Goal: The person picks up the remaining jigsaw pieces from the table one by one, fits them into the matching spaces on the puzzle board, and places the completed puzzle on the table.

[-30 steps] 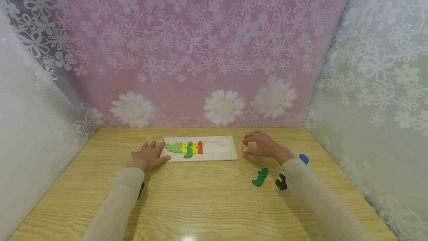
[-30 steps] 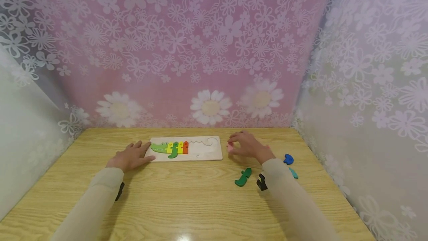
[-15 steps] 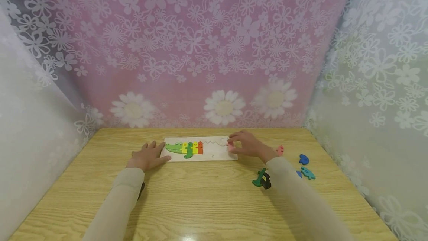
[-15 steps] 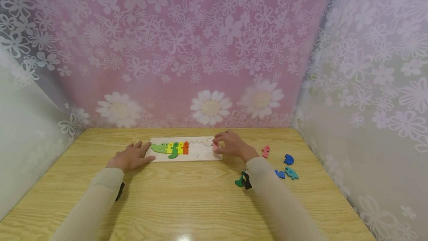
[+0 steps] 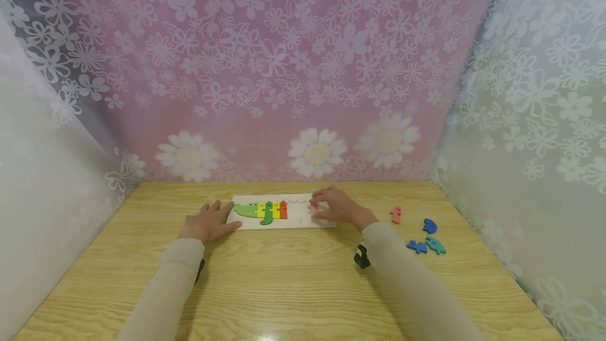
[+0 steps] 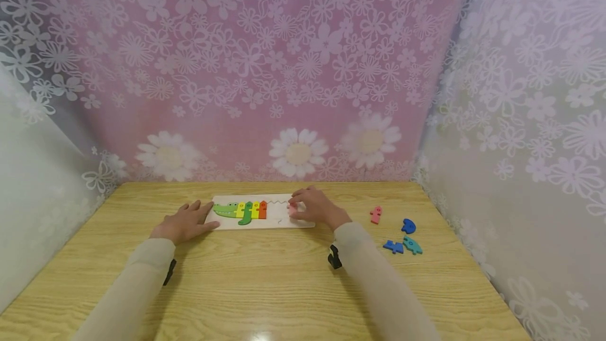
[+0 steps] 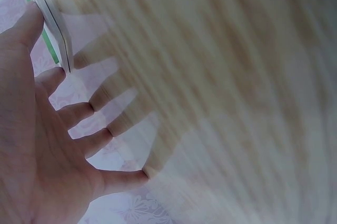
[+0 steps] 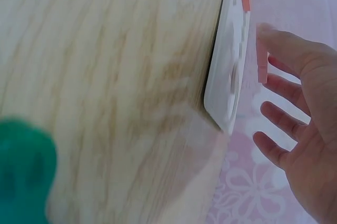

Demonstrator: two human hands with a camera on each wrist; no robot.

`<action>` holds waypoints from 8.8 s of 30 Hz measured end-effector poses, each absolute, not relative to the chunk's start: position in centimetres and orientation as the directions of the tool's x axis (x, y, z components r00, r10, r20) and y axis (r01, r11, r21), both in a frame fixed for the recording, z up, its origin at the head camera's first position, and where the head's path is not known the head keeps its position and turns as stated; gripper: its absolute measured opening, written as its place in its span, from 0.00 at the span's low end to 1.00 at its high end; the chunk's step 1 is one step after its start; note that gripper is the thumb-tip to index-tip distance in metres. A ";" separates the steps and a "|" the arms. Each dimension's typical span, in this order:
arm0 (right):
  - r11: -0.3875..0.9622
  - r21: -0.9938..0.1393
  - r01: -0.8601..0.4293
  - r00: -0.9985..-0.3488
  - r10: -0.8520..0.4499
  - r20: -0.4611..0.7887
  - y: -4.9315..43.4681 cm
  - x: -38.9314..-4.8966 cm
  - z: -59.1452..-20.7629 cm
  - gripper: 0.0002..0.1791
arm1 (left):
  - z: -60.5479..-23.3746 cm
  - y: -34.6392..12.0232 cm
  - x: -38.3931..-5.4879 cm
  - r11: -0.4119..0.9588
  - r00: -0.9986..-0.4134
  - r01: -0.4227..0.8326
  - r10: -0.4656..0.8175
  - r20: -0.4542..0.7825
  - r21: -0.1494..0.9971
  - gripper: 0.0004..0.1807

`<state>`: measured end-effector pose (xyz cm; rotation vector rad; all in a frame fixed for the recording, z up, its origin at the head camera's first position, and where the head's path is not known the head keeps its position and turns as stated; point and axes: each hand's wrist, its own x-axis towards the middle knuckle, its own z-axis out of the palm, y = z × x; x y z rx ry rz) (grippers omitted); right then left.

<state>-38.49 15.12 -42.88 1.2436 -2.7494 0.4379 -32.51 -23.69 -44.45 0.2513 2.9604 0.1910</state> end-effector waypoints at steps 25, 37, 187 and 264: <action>0.617 -0.249 -0.747 -0.662 -0.727 0.183 12.0 -38.4 -43.4 0.19 | -44.3 -23.6 -32.4 0.979 -0.975 0.150 0.169 -0.146 0.135 0.49; 0.608 -0.252 -0.753 -0.652 -0.741 0.162 10.1 -38.9 -43.9 0.22 | -44.4 -23.6 -32.4 0.978 -0.974 0.149 0.171 -0.150 0.147 0.49; 0.877 -0.064 -0.476 -0.869 -0.458 0.187 34.4 -35.4 -44.6 0.16 | -44.3 -23.4 -32.1 0.975 -0.973 0.155 0.178 -0.143 0.159 0.47; 0.702 -0.121 -0.701 -0.699 -0.645 0.309 21.7 -37.2 -41.9 0.15 | -44.5 -23.5 -32.3 0.974 -0.972 0.162 0.184 -0.144 0.157 0.48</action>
